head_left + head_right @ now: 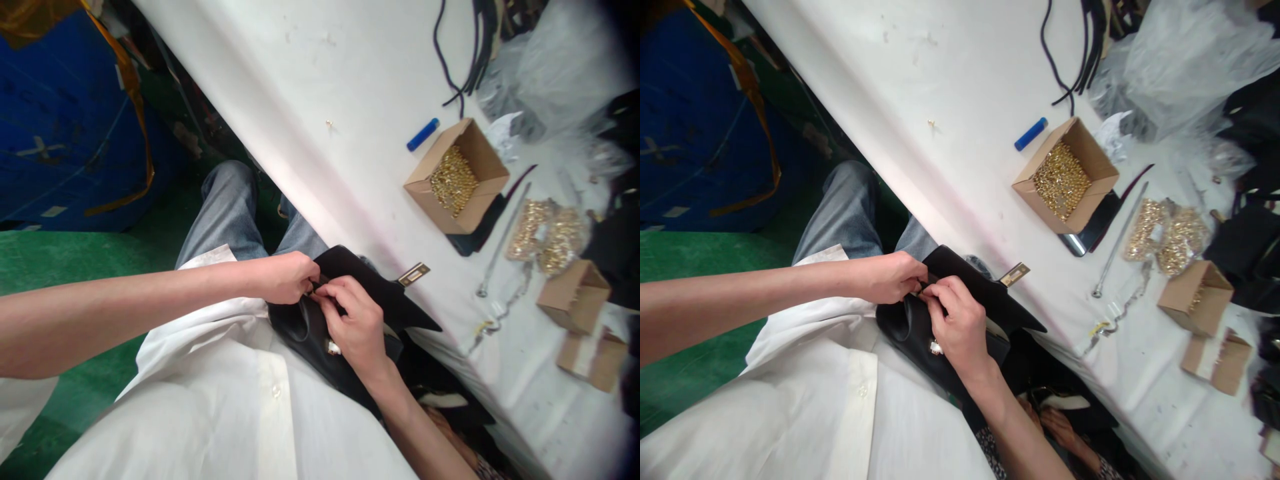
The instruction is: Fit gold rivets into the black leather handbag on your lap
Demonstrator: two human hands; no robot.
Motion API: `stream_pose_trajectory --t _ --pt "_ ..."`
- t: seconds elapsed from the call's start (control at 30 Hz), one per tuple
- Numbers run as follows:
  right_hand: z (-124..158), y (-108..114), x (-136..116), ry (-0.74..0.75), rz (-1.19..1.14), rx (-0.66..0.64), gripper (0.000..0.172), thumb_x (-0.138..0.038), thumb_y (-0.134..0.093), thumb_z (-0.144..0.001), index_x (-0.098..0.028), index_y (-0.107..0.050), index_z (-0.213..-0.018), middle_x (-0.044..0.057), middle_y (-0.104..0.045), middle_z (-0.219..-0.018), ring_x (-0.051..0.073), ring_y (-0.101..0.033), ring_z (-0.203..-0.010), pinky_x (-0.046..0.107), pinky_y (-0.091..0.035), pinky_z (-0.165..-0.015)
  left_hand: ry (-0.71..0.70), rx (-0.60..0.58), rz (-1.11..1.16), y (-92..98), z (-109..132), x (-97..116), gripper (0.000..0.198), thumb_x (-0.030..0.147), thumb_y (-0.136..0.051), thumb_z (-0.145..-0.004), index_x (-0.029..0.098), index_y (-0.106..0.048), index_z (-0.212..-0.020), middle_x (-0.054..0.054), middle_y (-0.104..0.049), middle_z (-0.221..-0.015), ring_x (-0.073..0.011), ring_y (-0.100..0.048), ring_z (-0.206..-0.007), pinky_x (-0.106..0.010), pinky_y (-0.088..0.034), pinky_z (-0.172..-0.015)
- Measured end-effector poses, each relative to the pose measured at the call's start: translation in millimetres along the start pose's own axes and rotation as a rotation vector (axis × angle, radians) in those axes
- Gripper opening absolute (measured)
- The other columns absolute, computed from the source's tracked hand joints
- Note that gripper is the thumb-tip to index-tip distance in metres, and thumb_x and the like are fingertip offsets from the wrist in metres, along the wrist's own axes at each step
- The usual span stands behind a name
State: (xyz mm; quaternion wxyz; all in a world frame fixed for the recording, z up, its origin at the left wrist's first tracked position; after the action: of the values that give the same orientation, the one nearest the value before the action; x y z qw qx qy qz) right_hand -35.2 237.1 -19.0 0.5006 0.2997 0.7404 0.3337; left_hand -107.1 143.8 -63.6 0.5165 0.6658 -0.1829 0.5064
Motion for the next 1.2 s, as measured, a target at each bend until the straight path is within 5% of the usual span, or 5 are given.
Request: stream_pose_trajectory --t 0.3,0.73,1.2 --pt "5 -9 6 0.027 0.122 -0.093 0.016 -0.021 -0.060 -0.115 -0.025 -0.075 -0.113 0.007 -0.069 -0.111 0.023 -0.069 -0.097 0.040 -0.057 -0.088 0.017 0.022 0.029 0.6 -2 -9 0.019 0.003 -0.060 -0.094 0.017 -0.072 -0.091 -0.002 -0.071 -0.076 -0.0169 -0.062 -0.067 -0.026 -0.040 -0.056" --pt "-3 0 4 -0.104 0.016 0.029 0.010 -0.015 -0.072 -0.105 -0.024 -0.067 -0.101 0.002 -0.068 -0.107 0.019 -0.061 -0.081 0.037 -0.052 -0.077 -0.025 0.022 -0.047 -0.5 -4 -2 0.019 0.003 -0.059 -0.096 0.016 -0.073 -0.093 -0.004 -0.074 -0.080 -0.0173 -0.065 -0.070 -0.026 -0.042 -0.060" --pt "1 0 4 -0.206 0.133 -0.037 0.016 -0.019 -0.076 -0.101 -0.027 -0.070 -0.113 -0.001 -0.076 -0.099 0.021 -0.068 -0.079 0.038 -0.049 -0.073 -0.021 0.042 -0.130 -0.5 8 15 0.014 0.005 -0.063 -0.097 0.016 -0.065 -0.089 -0.003 -0.066 -0.074 -0.0176 -0.057 -0.064 -0.029 -0.038 -0.058"
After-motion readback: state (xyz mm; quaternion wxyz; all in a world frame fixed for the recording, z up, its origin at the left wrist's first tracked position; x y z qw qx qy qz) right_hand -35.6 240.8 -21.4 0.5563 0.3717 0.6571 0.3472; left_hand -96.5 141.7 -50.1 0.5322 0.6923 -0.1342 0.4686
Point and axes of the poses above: each hand's wrist, its own z-axis away from the middle knuckle, its own y-axis out of the back of the hand, x = y × z, the point moved 10 cm from there along -z, towards the middle knuckle
